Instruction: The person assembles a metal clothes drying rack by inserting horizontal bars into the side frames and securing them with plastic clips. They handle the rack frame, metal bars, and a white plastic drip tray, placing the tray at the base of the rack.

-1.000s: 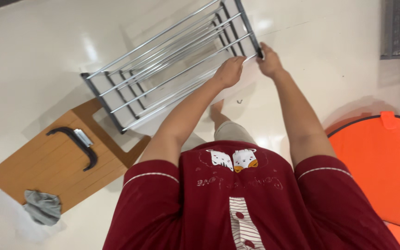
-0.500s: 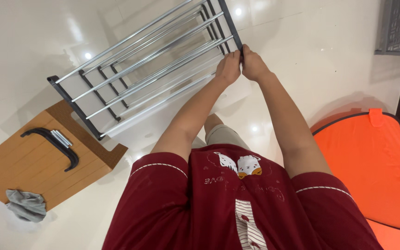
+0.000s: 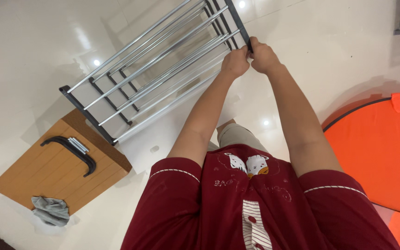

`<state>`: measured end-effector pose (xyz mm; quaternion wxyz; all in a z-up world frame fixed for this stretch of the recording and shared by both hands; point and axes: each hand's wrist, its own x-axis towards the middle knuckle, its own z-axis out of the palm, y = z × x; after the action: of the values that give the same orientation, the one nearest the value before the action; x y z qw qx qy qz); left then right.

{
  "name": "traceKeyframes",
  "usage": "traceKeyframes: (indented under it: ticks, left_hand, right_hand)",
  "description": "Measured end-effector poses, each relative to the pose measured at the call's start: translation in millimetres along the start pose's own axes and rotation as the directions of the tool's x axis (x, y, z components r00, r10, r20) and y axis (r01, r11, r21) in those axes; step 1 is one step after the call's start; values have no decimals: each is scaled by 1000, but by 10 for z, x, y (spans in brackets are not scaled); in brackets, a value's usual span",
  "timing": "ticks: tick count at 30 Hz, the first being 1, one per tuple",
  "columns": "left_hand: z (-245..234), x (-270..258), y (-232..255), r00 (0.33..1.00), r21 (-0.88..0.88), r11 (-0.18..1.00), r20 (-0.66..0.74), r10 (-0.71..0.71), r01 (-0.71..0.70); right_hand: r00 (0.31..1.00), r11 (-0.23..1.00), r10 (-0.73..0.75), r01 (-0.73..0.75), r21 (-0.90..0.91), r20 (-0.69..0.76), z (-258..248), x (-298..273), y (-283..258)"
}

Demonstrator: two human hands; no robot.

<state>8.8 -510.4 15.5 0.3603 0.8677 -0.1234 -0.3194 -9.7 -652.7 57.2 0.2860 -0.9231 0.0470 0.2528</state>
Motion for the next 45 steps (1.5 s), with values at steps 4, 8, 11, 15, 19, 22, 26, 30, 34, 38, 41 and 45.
traceKeyframes:
  ticks: [4,8,11,15,19,22,26,30,34,38,41,45]
  left_hand:
    - [-40,102,-55,997,-115,992,70,-32,40]
    - [57,56,-87,999,37,999,43,-16,14]
    - [195,-55,-85,981,110,990,-159,109,-93]
    - [203,-23,-133,996,76,996,-66,52,-47]
    - [48,35,-323,994,-30,999,104,19,-16]
    - [-22,0,-444,989,-53,998,147,33,-26]
    - [31,-72,-425,938,33,948,-138,319,-318]
    - [77,60,-158,983,-56,989,-129,130,-138]
    - [49,38,31,999,11,999,7,-45,45]
    - [43,-85,49,1000,82,997,-14,7,-5]
    - [56,-45,-28,1000,91,996,3,19,-19]
    - [19,180,-137,989,-107,994,144,14,2]
  right_hand:
    - [996,995,82,-84,56,27,-88,-26,-53]
    - [997,996,73,-75,58,26,-121,-33,-88]
    - [997,995,80,-81,53,16,-96,-43,-68]
    - [996,996,79,-78,53,-28,-26,-64,-38]
    - [996,998,67,-65,26,-54,30,-56,-17]
    - [998,998,52,-50,49,-42,27,-16,4]
    - [997,997,75,-74,21,-33,19,-30,-23]
    - [993,993,112,-113,39,32,-54,9,-57]
    - [989,990,141,-140,-8,48,-74,0,-97]
    - [991,992,127,-128,6,31,-84,-2,-92]
    - [992,993,121,-121,-1,30,-38,-14,-82]
    - [991,991,131,-130,-16,26,-48,-13,-56]
